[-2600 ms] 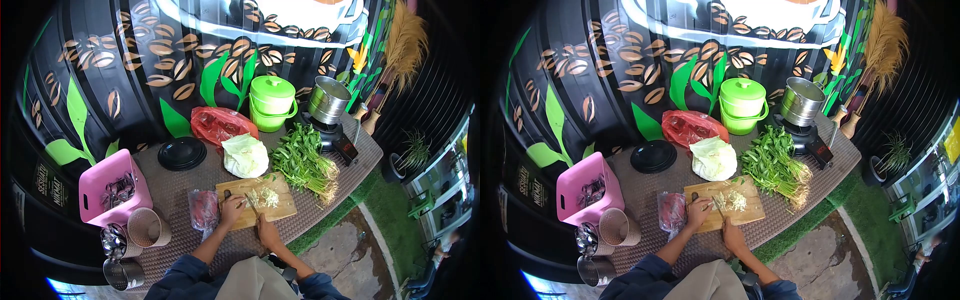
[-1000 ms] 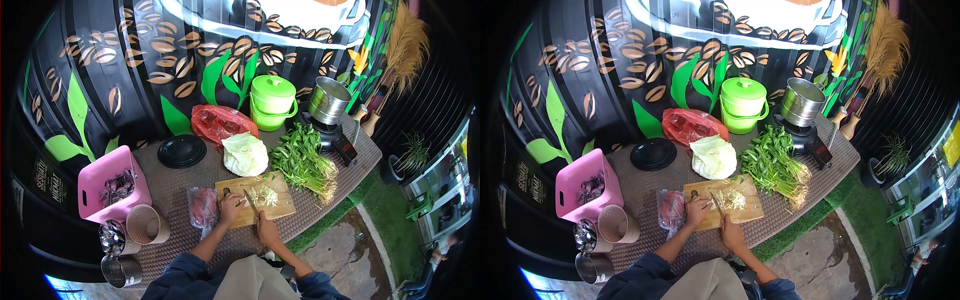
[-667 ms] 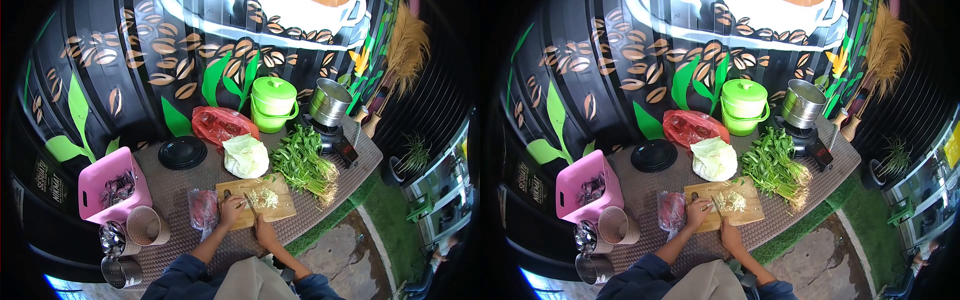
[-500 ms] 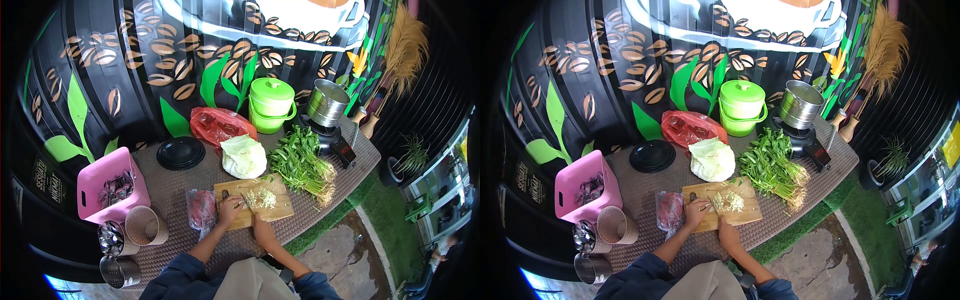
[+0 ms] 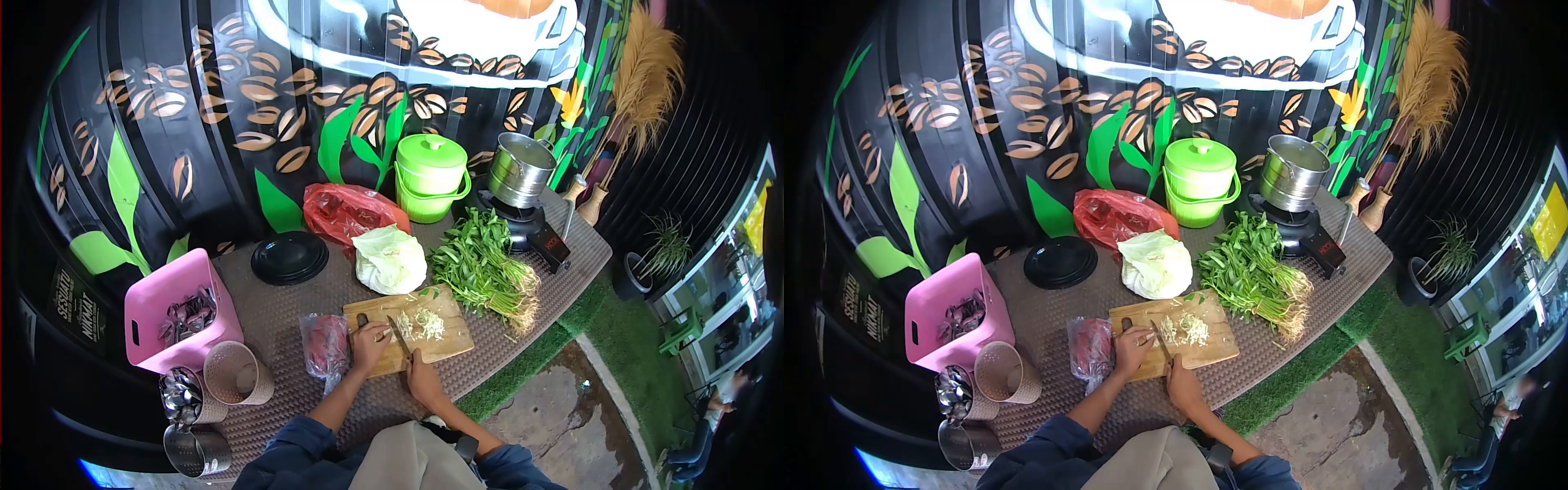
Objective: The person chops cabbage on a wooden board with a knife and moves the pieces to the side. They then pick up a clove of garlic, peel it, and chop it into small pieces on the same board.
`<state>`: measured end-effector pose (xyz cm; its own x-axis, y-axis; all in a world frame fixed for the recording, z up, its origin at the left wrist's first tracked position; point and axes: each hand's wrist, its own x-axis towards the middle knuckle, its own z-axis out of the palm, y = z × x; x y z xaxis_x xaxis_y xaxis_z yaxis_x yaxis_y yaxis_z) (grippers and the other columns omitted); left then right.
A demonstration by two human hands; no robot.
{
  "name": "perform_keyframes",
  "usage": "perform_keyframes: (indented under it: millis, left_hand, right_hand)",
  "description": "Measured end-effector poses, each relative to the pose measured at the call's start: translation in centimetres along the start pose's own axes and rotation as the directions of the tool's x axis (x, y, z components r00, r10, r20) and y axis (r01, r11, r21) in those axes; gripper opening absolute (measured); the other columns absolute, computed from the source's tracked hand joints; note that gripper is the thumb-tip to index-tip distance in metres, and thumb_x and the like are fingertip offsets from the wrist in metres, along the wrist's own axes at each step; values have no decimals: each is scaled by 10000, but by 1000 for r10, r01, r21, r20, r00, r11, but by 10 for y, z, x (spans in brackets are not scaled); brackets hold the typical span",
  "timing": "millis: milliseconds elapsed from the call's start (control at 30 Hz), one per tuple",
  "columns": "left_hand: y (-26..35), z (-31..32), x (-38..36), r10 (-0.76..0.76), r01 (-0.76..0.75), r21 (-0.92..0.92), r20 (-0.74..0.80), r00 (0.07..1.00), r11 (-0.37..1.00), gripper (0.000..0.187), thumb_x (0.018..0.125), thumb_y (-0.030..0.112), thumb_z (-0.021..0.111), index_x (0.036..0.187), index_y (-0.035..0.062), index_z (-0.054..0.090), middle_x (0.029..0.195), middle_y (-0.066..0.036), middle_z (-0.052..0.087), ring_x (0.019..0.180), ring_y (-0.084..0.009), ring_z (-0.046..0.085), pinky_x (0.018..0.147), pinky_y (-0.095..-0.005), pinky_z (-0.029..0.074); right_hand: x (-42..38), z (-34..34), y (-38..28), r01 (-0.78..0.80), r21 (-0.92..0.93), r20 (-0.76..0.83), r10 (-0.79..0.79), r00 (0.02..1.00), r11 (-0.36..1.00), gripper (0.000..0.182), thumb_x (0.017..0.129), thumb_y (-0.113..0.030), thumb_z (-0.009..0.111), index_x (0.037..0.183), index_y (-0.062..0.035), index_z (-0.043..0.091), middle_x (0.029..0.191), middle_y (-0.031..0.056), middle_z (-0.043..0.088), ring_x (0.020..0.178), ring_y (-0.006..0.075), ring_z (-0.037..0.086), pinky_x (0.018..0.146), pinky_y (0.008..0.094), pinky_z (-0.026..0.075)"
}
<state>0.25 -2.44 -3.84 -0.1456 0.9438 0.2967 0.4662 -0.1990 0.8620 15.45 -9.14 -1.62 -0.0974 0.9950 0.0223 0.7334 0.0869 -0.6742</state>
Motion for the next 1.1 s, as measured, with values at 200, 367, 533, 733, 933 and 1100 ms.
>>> perform_keyframes:
  millis: [200,367,533,733,933,1100]
  left_hand:
    - [0,0,0,52,-52,0,-29,998,999,211,695,62,743,895,3,707,912,-103,681,737,-204,641,735,-307,507]
    - [-1,1,1,30,-30,8,-29,999,1000,224,669,52,752,879,-6,703,897,-102,682,731,-204,640,733,-306,508]
    - [2,-2,0,7,-7,9,-39,999,1000,236,657,40,758,879,-16,701,893,-106,683,745,-203,647,727,-299,511]
    - [-1,0,-1,23,-24,-26,-67,997,999,235,668,42,765,886,-18,702,889,-108,683,733,-204,651,705,-290,513]
    - [2,-1,0,30,-31,-4,-73,997,1000,228,670,56,776,876,-10,703,907,-100,676,717,-191,643,696,-286,512]
    - [3,-1,1,4,-1,33,-66,998,999,216,698,83,767,880,-12,703,924,-99,676,756,-184,644,721,-288,508]
  right_hand:
    - [-4,-4,-11,-56,-113,67,64,996,992,184,927,-168,443,1025,-25,379,669,282,584,662,483,582,581,568,446]
    - [-5,6,-1,14,-213,45,-5,999,977,157,907,-129,441,1022,-38,385,661,252,604,639,455,606,547,542,465]
    - [2,12,-8,41,-448,35,-28,999,893,133,890,-104,438,1010,-58,405,636,188,628,574,357,644,490,438,514]
    - [9,11,9,109,-437,25,-109,994,893,125,908,-136,425,1006,-59,413,621,180,622,559,349,641,479,453,505]
    - [7,-17,15,-18,-67,154,29,988,998,206,947,-210,429,990,-14,384,721,300,581,710,484,583,600,560,435]
    - [2,-21,-12,-78,-27,129,81,988,997,213,939,-206,452,986,-11,378,754,320,571,740,498,570,623,559,425]
